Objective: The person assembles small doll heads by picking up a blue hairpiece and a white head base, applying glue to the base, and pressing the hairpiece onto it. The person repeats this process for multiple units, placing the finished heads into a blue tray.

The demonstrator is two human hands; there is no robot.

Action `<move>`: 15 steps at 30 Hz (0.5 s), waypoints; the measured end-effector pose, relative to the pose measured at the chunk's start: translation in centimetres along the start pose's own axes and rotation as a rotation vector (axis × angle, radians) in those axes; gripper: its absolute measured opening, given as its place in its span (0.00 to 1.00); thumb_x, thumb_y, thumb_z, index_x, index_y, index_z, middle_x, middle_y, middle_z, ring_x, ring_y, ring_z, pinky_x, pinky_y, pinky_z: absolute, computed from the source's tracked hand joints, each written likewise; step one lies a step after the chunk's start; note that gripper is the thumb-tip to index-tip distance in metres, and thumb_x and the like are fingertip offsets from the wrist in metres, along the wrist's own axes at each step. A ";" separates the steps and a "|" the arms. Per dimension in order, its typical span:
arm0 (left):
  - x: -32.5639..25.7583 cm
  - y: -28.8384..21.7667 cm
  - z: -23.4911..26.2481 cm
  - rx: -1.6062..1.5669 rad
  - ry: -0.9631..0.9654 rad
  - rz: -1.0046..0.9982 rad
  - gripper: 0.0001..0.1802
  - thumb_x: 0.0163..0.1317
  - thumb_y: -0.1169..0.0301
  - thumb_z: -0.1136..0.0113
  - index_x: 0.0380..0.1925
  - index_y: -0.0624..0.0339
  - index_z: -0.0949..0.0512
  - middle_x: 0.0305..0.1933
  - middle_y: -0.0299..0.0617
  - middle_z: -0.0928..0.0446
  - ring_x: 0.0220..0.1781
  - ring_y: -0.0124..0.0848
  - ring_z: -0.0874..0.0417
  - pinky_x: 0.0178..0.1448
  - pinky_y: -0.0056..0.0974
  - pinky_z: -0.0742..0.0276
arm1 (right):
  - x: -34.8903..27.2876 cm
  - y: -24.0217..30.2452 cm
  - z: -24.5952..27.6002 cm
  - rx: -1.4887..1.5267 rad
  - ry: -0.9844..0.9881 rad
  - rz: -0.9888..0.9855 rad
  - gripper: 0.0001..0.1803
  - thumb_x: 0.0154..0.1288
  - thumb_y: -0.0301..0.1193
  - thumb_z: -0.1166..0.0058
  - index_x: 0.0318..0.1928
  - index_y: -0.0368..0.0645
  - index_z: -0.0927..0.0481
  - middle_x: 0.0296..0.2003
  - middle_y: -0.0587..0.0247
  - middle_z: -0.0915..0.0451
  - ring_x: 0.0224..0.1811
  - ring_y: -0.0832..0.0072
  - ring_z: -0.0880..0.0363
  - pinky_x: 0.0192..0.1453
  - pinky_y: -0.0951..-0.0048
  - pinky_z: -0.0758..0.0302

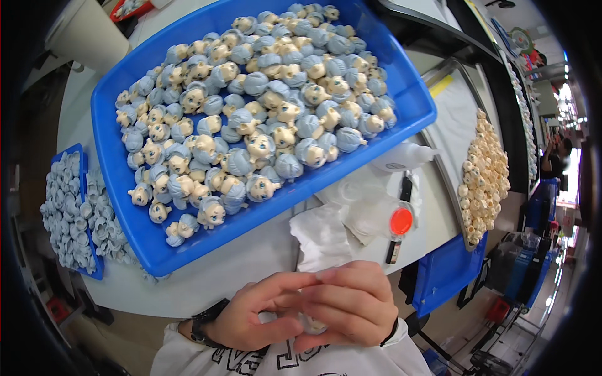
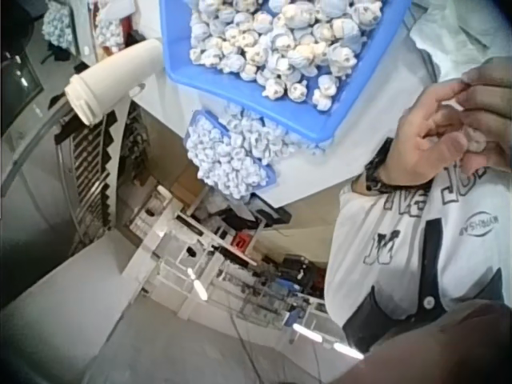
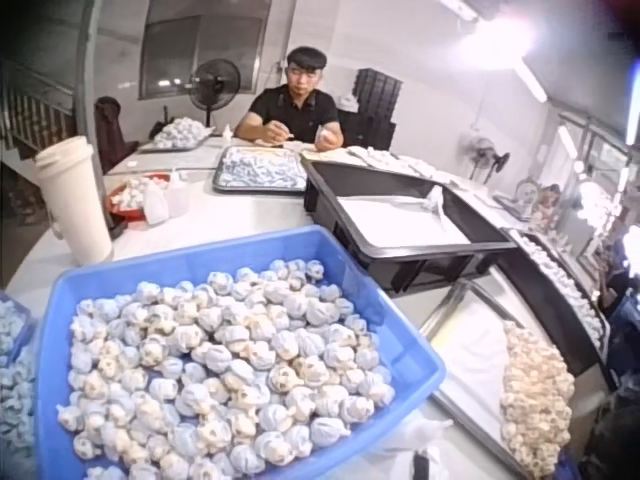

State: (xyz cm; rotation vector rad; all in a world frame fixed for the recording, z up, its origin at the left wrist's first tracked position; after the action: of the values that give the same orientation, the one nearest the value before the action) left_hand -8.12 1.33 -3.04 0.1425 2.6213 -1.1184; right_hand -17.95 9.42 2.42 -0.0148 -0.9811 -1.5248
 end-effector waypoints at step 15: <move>0.7 -1.1 -1.3 0.088 0.093 -0.057 0.20 0.47 0.62 0.35 0.34 0.66 0.27 0.24 0.34 0.28 0.21 0.21 0.31 0.24 0.26 0.36 | -2.5 4.3 9.9 0.422 -0.569 0.162 0.14 0.52 0.38 0.44 0.27 0.39 0.25 0.31 0.58 0.23 0.29 0.67 0.25 0.28 0.69 0.30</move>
State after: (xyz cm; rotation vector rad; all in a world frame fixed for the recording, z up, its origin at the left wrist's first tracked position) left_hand -9.27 1.48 -1.60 0.1413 2.6731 -1.2766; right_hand -18.93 17.64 9.84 -0.2333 -1.6988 -1.1562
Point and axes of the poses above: each hand's wrist, its own x-axis towards the middle knuckle, its own z-axis out of the back of the hand, y = z × x, the point moved 5 cm from there along x, towards the middle knuckle
